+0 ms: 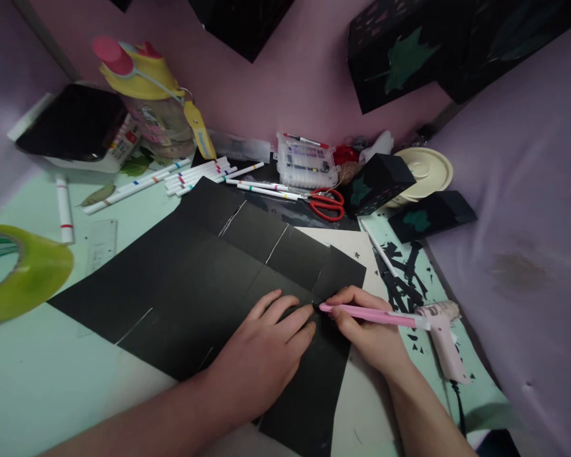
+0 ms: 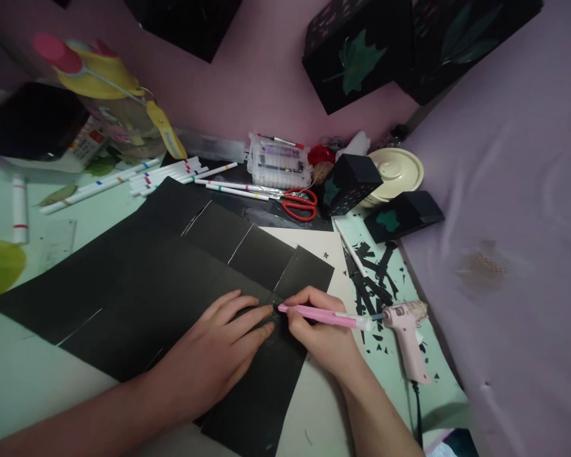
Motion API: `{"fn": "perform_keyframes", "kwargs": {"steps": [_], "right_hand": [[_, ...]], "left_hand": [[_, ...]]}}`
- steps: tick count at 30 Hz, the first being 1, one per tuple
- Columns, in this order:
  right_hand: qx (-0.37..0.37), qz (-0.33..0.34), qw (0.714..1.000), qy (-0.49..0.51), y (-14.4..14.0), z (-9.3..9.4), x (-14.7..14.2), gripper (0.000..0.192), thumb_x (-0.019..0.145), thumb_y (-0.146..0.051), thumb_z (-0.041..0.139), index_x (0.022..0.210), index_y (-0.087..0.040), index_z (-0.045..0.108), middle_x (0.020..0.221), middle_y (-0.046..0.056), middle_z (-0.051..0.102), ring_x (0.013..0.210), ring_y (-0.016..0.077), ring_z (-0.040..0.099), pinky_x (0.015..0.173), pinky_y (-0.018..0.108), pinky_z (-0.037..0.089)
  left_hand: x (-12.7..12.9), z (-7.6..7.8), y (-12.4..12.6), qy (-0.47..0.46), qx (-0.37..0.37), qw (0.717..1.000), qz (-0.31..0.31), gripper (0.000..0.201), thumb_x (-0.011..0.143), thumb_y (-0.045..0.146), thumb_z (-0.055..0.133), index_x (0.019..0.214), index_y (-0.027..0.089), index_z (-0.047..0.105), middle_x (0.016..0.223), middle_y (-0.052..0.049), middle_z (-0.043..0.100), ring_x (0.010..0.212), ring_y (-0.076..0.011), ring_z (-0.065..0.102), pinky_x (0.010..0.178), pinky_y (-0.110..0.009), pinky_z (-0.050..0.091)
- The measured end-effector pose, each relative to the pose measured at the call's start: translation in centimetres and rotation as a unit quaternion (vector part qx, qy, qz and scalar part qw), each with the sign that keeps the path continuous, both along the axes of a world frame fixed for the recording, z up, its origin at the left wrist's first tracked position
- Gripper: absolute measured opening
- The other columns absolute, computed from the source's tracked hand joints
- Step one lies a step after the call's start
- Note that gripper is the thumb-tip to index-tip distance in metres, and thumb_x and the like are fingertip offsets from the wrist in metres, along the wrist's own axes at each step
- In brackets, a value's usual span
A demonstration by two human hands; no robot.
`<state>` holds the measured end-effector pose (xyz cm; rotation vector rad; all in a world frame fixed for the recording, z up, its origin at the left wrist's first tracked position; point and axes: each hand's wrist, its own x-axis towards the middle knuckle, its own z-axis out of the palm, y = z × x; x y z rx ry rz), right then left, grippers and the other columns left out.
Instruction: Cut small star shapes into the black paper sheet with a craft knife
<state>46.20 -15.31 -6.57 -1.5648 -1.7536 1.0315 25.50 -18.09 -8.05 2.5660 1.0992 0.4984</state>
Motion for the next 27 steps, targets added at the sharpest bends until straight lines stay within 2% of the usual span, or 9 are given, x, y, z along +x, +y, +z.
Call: {"fn": "perform_keyframes", "kwargs": {"steps": [15,20,23,27], "right_hand": [[0.013,-0.019,1.000,-0.015,0.26,0.14,-0.18,0.009,0.077,-0.019,0.058,0.069,-0.019,0.063,0.063,0.000,0.065,0.056,0.0143,0.058,0.050,0.023,0.044],[0.039,-0.011,0.999,-0.017,0.20,0.07,-0.18,0.012,0.080,-0.021,0.058,0.069,-0.020,0.062,0.064,0.000,0.065,0.057,0.0139,0.058,0.051,0.023,0.044],[0.067,-0.001,0.998,-0.017,0.02,-0.16,-0.15,0.012,0.084,-0.023,0.057,0.074,-0.020,0.064,0.065,0.000,0.065,0.058,0.0139,0.059,0.053,0.023,0.045],[0.084,-0.010,0.996,-0.002,-0.41,-0.73,-0.27,0.013,0.088,-0.026,0.056,0.089,-0.020,0.067,0.073,0.002,0.068,0.063,0.0152,0.063,0.059,0.025,0.050]], "left_hand": [[-0.07,-0.10,0.09,-0.004,-0.004,1.000,-0.002,0.032,0.093,0.024,0.048,0.123,0.023,0.057,0.132,0.001,0.056,0.122,-0.0217,0.044,0.114,-0.044,0.026],[0.07,0.01,0.23,-0.003,-0.001,1.000,-0.002,0.030,0.092,0.022,0.050,0.121,0.022,0.058,0.129,0.001,0.057,0.121,-0.0215,0.044,0.114,-0.043,0.025],[0.06,-0.04,0.17,-0.008,0.013,1.000,0.000,0.029,0.090,0.021,0.051,0.118,0.022,0.059,0.127,0.001,0.058,0.120,-0.0217,0.045,0.113,-0.043,0.026],[0.04,-0.25,0.08,-0.016,0.033,0.999,0.002,0.027,0.089,0.020,0.052,0.115,0.021,0.060,0.125,-0.001,0.059,0.119,-0.0229,0.045,0.111,-0.044,0.028]]}}
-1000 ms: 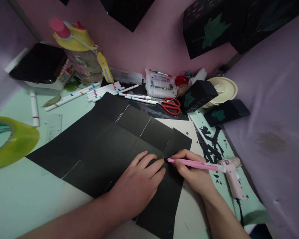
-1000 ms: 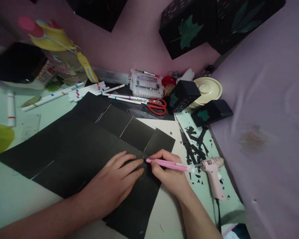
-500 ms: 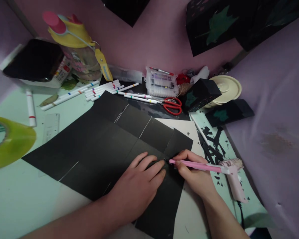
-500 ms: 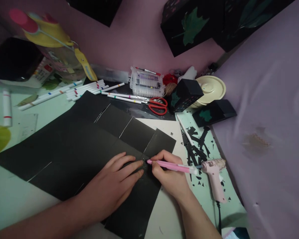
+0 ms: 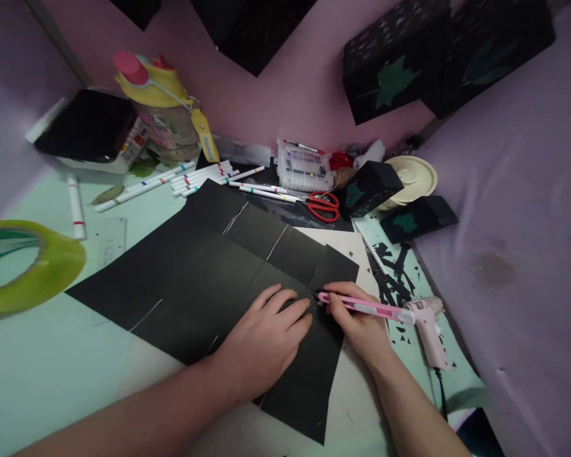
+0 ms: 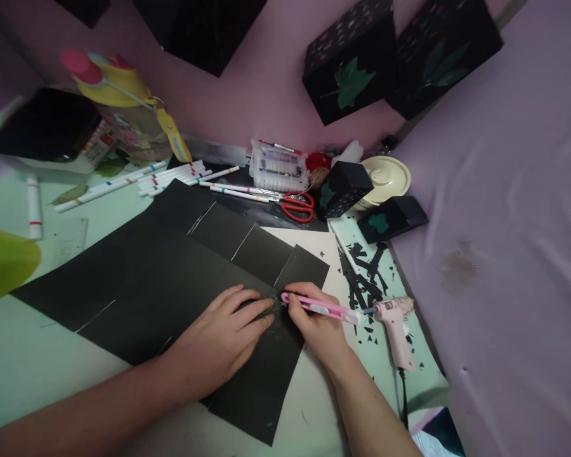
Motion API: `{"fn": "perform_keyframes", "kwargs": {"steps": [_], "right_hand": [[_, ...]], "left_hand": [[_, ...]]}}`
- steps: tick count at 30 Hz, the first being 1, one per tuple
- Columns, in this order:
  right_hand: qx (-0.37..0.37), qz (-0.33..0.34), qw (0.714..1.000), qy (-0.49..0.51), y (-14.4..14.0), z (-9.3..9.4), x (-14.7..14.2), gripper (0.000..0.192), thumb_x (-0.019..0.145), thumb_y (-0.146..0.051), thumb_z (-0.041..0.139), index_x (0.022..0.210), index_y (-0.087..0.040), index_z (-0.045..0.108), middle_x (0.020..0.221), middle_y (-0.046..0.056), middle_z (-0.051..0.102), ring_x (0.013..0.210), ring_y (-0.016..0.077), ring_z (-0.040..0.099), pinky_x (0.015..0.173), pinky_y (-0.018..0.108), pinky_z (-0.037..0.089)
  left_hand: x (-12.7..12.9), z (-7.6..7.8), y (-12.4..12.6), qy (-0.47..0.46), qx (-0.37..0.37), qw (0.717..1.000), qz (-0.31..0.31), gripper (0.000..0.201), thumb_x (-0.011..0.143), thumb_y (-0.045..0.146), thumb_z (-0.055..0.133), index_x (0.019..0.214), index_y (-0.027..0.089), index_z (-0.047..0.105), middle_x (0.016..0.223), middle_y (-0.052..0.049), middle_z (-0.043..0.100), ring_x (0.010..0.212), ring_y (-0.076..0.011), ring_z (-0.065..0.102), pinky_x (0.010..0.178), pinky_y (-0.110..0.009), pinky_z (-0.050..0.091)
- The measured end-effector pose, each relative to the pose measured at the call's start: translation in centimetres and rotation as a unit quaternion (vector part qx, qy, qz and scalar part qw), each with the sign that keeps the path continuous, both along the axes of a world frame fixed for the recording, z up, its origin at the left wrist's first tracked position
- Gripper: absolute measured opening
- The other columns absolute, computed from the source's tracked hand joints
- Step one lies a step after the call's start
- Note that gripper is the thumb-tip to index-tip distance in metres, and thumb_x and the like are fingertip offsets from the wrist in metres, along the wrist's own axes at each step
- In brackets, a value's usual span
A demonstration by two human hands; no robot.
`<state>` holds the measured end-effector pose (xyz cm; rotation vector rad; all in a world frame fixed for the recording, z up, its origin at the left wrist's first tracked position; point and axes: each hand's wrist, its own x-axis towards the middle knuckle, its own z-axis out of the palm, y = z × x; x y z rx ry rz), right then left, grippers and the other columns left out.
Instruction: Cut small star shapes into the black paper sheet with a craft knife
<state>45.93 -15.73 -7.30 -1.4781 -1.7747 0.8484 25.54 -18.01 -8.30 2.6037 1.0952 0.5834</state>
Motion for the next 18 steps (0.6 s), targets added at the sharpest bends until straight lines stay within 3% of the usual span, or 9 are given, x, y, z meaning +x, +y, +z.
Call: {"fn": "perform_keyframes", "kwargs": {"steps": [5,12,18], "right_hand": [[-0.021,-0.032,0.999,0.016,-0.5,0.1,-0.5,0.017,0.089,-0.034,0.057,0.084,-0.020,0.066,0.072,0.002,0.067,0.066,0.0162,0.063,0.060,0.026,0.049],[-0.094,-0.046,0.992,0.074,0.1,2.7,-0.7,0.020,0.088,-0.037,0.059,0.099,-0.021,0.064,0.080,0.002,0.068,0.070,0.0160,0.063,0.064,0.027,0.050],[-0.146,-0.011,0.988,0.044,2.0,2.7,0.0,0.007,0.080,-0.026,0.062,0.084,-0.020,0.063,0.077,-0.001,0.065,0.069,0.0144,0.058,0.060,0.024,0.045]], "left_hand": [[0.0,0.0,0.0,0.000,0.002,1.000,-0.007,0.027,0.088,0.018,0.053,0.114,0.021,0.061,0.123,-0.002,0.060,0.118,-0.0229,0.046,0.111,-0.045,0.029],[-0.1,0.0,0.0,-0.002,0.002,1.000,-0.006,0.027,0.087,0.018,0.055,0.113,0.021,0.061,0.124,-0.004,0.059,0.119,-0.0230,0.046,0.110,-0.045,0.030],[-0.2,0.0,0.1,-0.005,-0.002,1.000,-0.008,0.027,0.088,0.021,0.053,0.115,0.021,0.061,0.125,-0.003,0.059,0.119,-0.0236,0.045,0.110,-0.046,0.030]]}}
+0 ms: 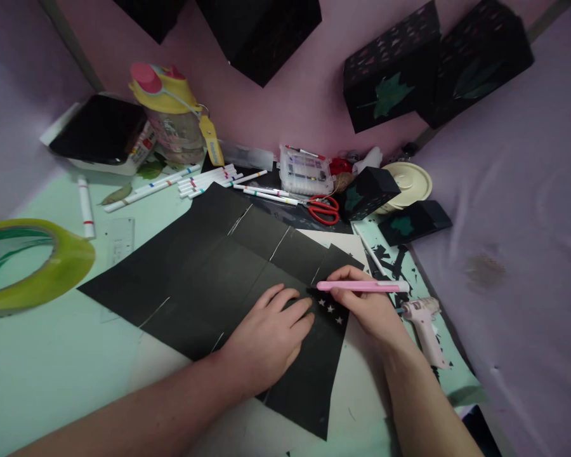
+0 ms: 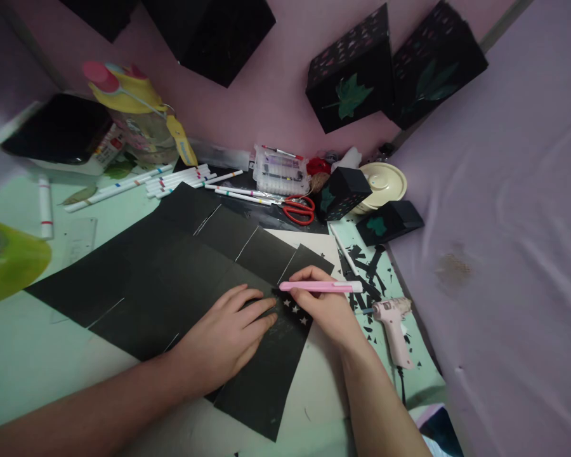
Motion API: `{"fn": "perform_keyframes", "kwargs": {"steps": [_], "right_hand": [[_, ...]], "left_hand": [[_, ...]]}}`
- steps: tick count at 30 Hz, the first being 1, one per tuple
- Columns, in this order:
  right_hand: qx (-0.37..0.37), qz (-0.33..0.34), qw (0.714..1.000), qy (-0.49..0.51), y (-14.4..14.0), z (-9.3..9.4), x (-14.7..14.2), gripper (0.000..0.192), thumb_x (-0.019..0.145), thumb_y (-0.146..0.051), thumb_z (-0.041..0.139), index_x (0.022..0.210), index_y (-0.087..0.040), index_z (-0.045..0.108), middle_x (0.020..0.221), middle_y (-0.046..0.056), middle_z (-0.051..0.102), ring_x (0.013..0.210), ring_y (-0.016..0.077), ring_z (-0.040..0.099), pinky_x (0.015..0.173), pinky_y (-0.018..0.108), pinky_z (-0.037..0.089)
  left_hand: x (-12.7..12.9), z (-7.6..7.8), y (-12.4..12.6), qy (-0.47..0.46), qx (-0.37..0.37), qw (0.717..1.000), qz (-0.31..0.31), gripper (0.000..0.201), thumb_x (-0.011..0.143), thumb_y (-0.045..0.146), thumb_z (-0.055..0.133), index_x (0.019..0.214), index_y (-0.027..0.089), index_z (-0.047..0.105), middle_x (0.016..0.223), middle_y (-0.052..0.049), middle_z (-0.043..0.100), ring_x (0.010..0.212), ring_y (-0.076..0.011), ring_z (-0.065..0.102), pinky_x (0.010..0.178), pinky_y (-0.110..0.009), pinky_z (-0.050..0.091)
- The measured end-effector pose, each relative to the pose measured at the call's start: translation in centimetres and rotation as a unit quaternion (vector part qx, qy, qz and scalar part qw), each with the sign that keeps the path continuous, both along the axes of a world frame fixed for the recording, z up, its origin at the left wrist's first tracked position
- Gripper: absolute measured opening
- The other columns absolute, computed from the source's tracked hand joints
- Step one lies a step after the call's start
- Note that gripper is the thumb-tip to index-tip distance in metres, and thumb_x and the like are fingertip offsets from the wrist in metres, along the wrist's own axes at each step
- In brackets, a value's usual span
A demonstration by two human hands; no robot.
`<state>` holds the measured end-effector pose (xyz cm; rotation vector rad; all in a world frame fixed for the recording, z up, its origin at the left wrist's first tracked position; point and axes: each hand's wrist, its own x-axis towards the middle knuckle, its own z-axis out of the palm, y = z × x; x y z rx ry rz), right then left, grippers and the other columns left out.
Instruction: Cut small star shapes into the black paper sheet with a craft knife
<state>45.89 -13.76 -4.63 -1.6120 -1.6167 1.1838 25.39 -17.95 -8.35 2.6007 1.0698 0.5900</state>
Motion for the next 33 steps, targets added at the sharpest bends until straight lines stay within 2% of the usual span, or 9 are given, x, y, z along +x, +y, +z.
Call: {"fn": "perform_keyframes", "kwargs": {"steps": [5,14,20,33], "right_hand": [[0.027,0.021,0.999,0.009,0.4,-1.1,0.9,0.008,0.079,-0.024,0.061,0.085,-0.020,0.064,0.080,0.001,0.067,0.070,0.0156,0.060,0.060,0.025,0.047],[0.028,0.039,0.999,0.025,-0.3,-1.7,0.7,0.004,0.076,-0.020,0.057,0.073,-0.021,0.055,0.060,-0.003,0.059,0.053,0.0130,0.052,0.048,0.024,0.040],[0.031,0.040,0.998,0.029,-0.3,-2.0,0.8,0.004,0.075,-0.017,0.057,0.073,-0.021,0.055,0.062,-0.002,0.060,0.055,0.0133,0.052,0.049,0.024,0.039],[0.021,0.041,0.999,0.023,-0.4,-1.9,0.6,0.004,0.075,-0.018,0.058,0.073,-0.020,0.056,0.063,-0.002,0.057,0.053,0.0118,0.048,0.048,0.023,0.037]], "left_hand": [[0.1,0.3,0.0,0.002,0.009,1.000,0.007,0.026,0.089,0.021,0.054,0.113,0.021,0.062,0.123,-0.002,0.060,0.118,-0.0223,0.046,0.110,-0.044,0.030],[0.1,0.4,0.1,-0.003,-0.008,1.000,0.010,0.028,0.089,0.021,0.054,0.115,0.022,0.061,0.125,-0.002,0.060,0.118,-0.0226,0.046,0.111,-0.044,0.030],[0.1,0.3,0.0,0.002,-0.012,1.000,0.005,0.028,0.090,0.021,0.052,0.116,0.022,0.060,0.125,0.000,0.059,0.118,-0.0221,0.045,0.112,-0.043,0.028],[0.2,0.3,0.0,0.000,-0.005,1.000,0.008,0.028,0.089,0.021,0.052,0.117,0.022,0.060,0.123,-0.002,0.060,0.118,-0.0222,0.046,0.111,-0.043,0.030]]}}
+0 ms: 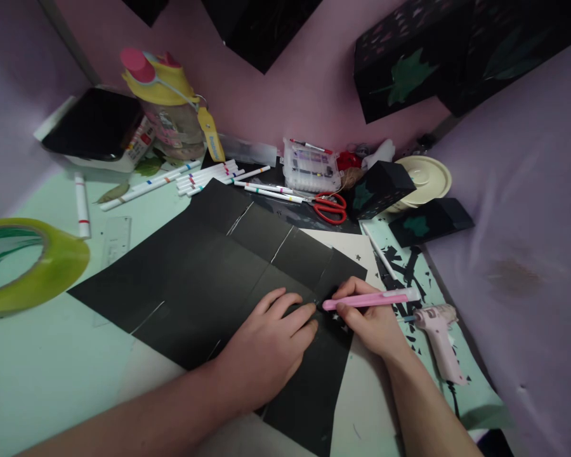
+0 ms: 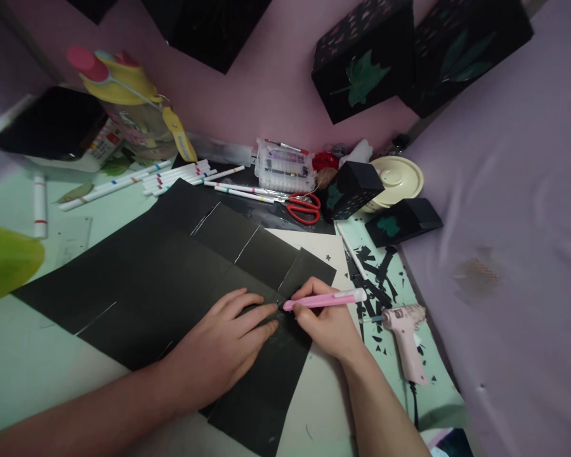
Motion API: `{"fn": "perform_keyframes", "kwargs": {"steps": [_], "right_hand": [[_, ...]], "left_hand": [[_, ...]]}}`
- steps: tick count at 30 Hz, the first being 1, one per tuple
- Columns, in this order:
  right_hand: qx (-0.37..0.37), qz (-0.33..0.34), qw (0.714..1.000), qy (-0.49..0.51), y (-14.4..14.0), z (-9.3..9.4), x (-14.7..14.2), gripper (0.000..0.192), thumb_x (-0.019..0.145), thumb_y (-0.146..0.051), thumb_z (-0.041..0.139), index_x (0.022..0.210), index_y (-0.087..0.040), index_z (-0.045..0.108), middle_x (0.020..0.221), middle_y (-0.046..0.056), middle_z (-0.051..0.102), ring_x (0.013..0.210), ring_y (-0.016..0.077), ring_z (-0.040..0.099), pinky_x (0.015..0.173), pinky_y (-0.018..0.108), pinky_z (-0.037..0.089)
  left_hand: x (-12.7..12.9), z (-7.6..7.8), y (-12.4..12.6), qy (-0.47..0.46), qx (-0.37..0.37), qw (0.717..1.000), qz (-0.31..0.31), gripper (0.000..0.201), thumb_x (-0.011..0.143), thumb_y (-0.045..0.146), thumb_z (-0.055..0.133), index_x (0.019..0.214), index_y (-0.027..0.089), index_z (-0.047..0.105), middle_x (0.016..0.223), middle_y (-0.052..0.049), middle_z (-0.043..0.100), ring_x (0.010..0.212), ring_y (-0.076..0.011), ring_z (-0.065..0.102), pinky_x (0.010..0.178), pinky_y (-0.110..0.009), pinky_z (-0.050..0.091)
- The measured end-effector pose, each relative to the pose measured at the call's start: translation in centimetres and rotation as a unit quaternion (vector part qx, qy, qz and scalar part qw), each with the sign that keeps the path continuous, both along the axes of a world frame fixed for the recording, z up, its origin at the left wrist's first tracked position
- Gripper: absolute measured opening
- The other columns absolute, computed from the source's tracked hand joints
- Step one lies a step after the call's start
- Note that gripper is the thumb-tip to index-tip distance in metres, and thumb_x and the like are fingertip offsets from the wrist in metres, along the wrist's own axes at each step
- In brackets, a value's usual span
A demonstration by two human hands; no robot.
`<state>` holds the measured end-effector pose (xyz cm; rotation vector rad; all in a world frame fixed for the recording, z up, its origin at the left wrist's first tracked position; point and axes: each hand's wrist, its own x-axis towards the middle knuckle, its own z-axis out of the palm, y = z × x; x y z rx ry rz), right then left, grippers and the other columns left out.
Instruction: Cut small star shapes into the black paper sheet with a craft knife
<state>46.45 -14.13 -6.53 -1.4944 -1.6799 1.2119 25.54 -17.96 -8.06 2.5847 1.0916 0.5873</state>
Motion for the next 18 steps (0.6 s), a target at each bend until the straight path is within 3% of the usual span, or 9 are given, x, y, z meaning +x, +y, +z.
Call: {"fn": "perform_keyframes", "kwargs": {"steps": [18], "right_hand": [[0.006,0.022,1.000,-0.014,-0.08,0.11,-0.28,0.003,0.076,-0.018,0.058,0.077,-0.020,0.056,0.063,-0.003,0.054,0.054,0.0119,0.045,0.047,0.023,0.032]], "left_hand": [[0.05,-0.18,0.13,0.014,-0.013,1.000,-0.003,0.030,0.091,0.022,0.049,0.120,0.022,0.058,0.128,0.001,0.057,0.120,-0.0219,0.044,0.112,-0.044,0.027]]}}
